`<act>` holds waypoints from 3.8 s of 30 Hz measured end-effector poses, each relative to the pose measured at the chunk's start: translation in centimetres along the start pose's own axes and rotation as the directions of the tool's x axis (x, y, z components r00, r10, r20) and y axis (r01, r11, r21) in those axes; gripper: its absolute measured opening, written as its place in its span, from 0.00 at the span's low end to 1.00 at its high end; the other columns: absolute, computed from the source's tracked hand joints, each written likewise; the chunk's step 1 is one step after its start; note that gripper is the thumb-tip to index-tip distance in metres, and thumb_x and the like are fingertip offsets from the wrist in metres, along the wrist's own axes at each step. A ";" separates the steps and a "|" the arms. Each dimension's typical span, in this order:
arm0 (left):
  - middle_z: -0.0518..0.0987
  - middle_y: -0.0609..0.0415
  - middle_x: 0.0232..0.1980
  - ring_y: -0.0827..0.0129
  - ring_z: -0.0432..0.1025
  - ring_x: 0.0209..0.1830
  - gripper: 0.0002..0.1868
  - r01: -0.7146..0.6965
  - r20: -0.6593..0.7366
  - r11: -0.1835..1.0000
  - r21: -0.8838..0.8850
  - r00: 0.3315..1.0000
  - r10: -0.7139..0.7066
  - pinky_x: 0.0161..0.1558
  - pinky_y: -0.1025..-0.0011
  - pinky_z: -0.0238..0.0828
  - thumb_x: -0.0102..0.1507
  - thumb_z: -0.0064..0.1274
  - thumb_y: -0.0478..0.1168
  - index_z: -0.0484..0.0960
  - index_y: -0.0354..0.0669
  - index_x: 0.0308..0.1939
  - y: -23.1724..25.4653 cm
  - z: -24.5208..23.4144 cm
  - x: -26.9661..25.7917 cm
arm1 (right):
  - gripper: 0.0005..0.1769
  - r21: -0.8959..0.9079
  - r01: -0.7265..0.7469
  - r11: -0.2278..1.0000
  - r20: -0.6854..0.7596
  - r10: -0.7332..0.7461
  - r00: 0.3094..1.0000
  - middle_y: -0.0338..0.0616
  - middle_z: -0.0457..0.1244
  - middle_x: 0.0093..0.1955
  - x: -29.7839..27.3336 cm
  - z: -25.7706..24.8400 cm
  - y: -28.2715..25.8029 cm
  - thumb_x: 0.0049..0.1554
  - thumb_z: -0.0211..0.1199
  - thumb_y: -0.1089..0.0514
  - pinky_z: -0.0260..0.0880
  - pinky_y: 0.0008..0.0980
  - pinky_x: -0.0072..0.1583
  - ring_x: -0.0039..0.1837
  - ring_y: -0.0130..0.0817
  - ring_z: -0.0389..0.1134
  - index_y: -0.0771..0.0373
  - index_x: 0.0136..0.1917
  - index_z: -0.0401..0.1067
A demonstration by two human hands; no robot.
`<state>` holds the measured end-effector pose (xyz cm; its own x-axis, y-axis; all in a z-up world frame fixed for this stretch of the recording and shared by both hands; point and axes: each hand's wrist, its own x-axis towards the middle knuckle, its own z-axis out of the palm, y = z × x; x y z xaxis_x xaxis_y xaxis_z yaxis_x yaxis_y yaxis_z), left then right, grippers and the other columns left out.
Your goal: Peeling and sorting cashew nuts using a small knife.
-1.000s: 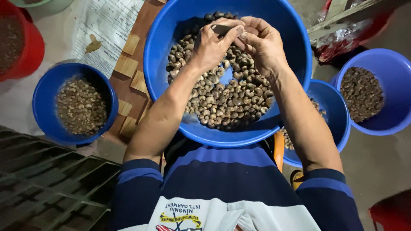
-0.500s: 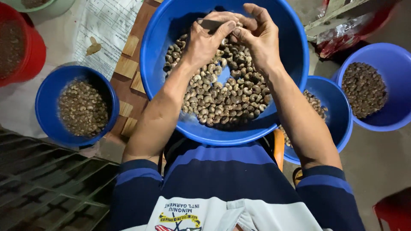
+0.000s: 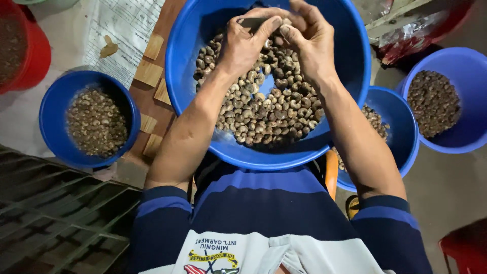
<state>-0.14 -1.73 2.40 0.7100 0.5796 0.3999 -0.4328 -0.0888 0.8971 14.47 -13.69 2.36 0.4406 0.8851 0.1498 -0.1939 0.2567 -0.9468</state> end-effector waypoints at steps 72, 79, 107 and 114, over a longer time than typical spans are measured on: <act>0.82 0.55 0.36 0.76 0.77 0.33 0.11 0.118 -0.062 0.983 -0.140 0.990 -0.127 0.33 0.75 0.78 0.71 0.56 0.37 0.84 0.33 0.53 -0.3 -1.1 -0.1 | 0.13 0.114 -0.263 0.958 0.198 0.237 0.951 0.43 0.69 0.52 1.2 0.9 -1.5 0.72 0.57 0.61 0.76 0.28 0.52 0.47 0.29 0.71 0.66 0.68 0.69; 0.82 0.56 0.37 0.76 0.78 0.34 0.09 0.075 -0.034 0.983 -0.170 0.996 -0.082 0.34 0.75 0.78 0.72 0.56 0.36 0.83 0.35 0.54 1.6 -0.9 -0.1 | 0.13 0.068 -0.215 0.974 0.209 0.197 0.958 0.43 0.69 0.52 1.2 1.0 -1.6 0.72 0.59 0.61 0.77 0.29 0.54 0.48 0.27 0.72 0.66 0.69 0.69; 0.88 0.55 0.47 0.74 0.81 0.46 0.10 0.022 -0.112 0.988 0.154 0.994 -0.004 0.50 0.74 0.81 0.72 0.57 0.39 0.86 0.37 0.53 -0.2 -1.3 0.0 | 0.14 -0.510 0.097 0.855 0.118 -0.043 0.992 0.36 0.67 0.49 0.7 1.6 -0.7 0.69 0.61 0.64 0.70 0.22 0.53 0.50 0.18 0.65 0.71 0.67 0.71; 0.87 0.55 0.44 0.76 0.80 0.42 0.10 -0.022 -0.142 0.980 0.197 0.989 0.050 0.46 0.75 0.80 0.71 0.58 0.39 0.86 0.36 0.52 -0.2 -1.2 -0.1 | 0.13 -0.315 -0.018 0.949 0.182 0.079 0.980 0.40 0.69 0.52 0.7 2.0 -1.0 0.72 0.52 0.63 0.77 0.26 0.53 0.49 0.26 0.73 0.70 0.67 0.64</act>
<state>-0.81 -0.78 1.96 0.6010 0.6838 0.4138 -0.3301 -0.2591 0.9077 13.19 -12.56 4.00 0.2569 0.9584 0.1242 0.0847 0.1056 -0.9908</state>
